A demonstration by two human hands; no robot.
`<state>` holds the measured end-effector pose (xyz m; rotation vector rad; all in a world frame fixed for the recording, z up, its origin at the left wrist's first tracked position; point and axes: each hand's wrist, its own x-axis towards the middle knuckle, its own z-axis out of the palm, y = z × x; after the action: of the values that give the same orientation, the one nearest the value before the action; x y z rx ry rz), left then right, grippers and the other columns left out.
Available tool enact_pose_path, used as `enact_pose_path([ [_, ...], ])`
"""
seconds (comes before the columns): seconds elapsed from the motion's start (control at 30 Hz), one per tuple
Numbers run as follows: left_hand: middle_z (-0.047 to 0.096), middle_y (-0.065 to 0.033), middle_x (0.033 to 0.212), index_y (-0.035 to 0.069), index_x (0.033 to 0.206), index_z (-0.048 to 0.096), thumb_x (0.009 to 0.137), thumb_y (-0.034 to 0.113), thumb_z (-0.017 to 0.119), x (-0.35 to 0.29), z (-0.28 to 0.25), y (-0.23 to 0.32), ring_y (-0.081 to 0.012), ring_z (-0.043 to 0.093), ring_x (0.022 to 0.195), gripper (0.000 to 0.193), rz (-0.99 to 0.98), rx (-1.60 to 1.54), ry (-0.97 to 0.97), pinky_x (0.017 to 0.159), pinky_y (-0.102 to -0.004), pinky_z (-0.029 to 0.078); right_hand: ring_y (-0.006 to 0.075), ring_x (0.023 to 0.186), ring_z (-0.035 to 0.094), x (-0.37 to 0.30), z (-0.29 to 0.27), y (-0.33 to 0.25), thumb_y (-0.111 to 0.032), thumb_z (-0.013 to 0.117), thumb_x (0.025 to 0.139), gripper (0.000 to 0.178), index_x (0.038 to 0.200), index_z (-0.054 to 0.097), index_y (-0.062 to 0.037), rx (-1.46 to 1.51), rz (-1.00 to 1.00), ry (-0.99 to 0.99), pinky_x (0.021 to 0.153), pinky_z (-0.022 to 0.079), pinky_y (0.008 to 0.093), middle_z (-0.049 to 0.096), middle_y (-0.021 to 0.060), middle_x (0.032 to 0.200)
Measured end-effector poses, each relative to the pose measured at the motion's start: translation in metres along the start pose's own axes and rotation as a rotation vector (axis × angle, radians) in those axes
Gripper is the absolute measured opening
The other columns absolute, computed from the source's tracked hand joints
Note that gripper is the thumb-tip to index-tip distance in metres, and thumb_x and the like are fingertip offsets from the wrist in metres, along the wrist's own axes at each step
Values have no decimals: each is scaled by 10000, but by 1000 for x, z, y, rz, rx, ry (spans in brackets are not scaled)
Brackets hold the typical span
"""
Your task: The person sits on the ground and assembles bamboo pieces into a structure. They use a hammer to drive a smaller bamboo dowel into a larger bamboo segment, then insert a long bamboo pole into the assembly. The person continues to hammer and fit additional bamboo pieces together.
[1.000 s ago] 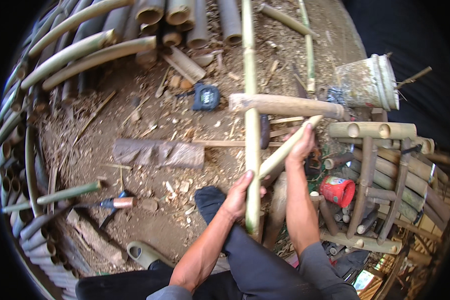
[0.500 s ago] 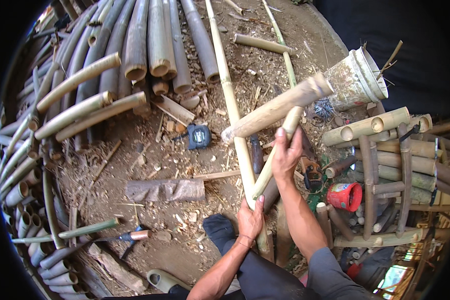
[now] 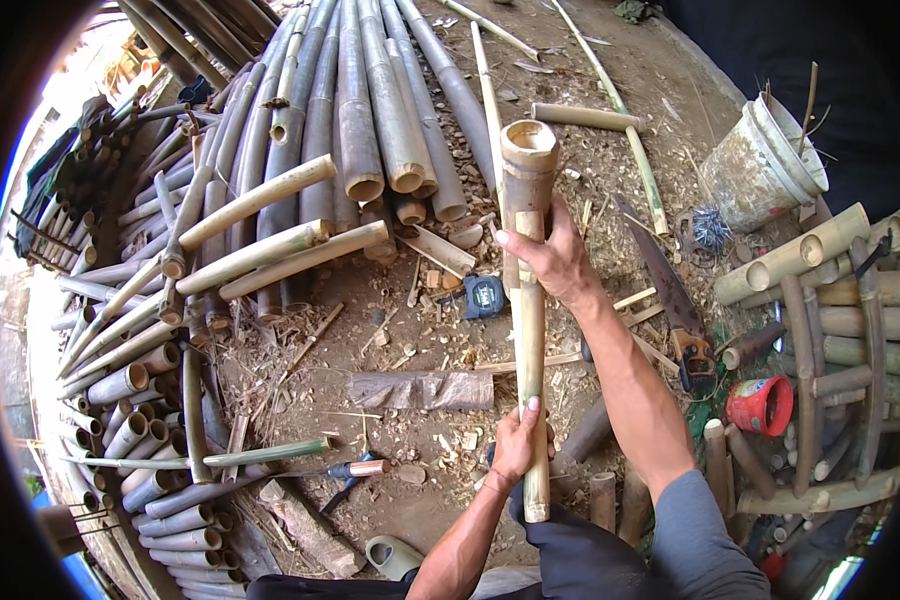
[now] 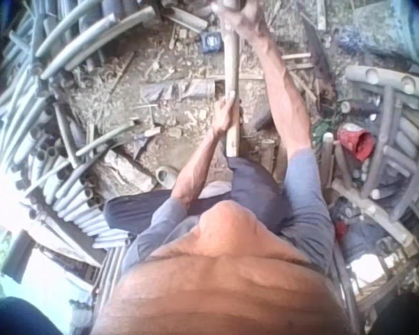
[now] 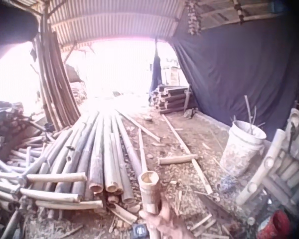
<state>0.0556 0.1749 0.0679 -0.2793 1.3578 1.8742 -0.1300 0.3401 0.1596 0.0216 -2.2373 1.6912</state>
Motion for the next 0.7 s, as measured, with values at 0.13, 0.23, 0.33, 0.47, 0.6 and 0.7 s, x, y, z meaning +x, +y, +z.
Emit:
enact_pose_path([
  [0.13,608,-87,661,15,922,539,986,551,508,-9,-4,-4,-179,609,497,541,12,47,21,450,-315,488,216,713,605,-11,-3,-11,-306,671,795,441,1084,454,-54,143,20,-39,633,601,413,515,78,848],
  [0.23,616,-97,657,18,939,527,991,539,503,-16,-6,-21,-185,611,492,524,35,71,-8,444,-315,491,217,885,614,-30,-18,-23,-265,647,814,430,1125,446,-45,15,13,-25,772,593,459,538,106,897],
  [0.33,616,-99,663,25,942,524,1001,529,486,-20,0,-51,-189,613,497,508,38,-31,-89,455,-321,504,240,865,619,-48,-22,-31,-281,647,823,453,1134,426,-37,-160,58,-60,717,589,444,550,140,909],
  [0.47,601,-98,693,22,1003,528,1012,520,467,-41,19,-88,-202,610,517,502,-25,-182,-166,473,-329,510,250,846,619,-80,-14,-44,-283,656,830,481,1152,406,-27,-281,165,-157,676,573,431,558,170,925],
  [0.6,598,-96,708,34,1048,532,1016,516,465,-48,6,-126,-196,606,526,487,-95,-137,-153,491,-319,504,257,909,602,-119,-21,-19,-283,696,813,556,1220,409,-35,-428,117,-130,826,518,424,569,151,1001],
  [0.7,611,-95,727,52,1074,511,996,562,470,-43,-16,-153,-192,603,520,517,-88,-17,-47,489,-318,506,266,958,586,-144,-17,-13,-293,729,793,613,1252,418,-32,-263,248,-93,890,471,411,573,141,1040],
])
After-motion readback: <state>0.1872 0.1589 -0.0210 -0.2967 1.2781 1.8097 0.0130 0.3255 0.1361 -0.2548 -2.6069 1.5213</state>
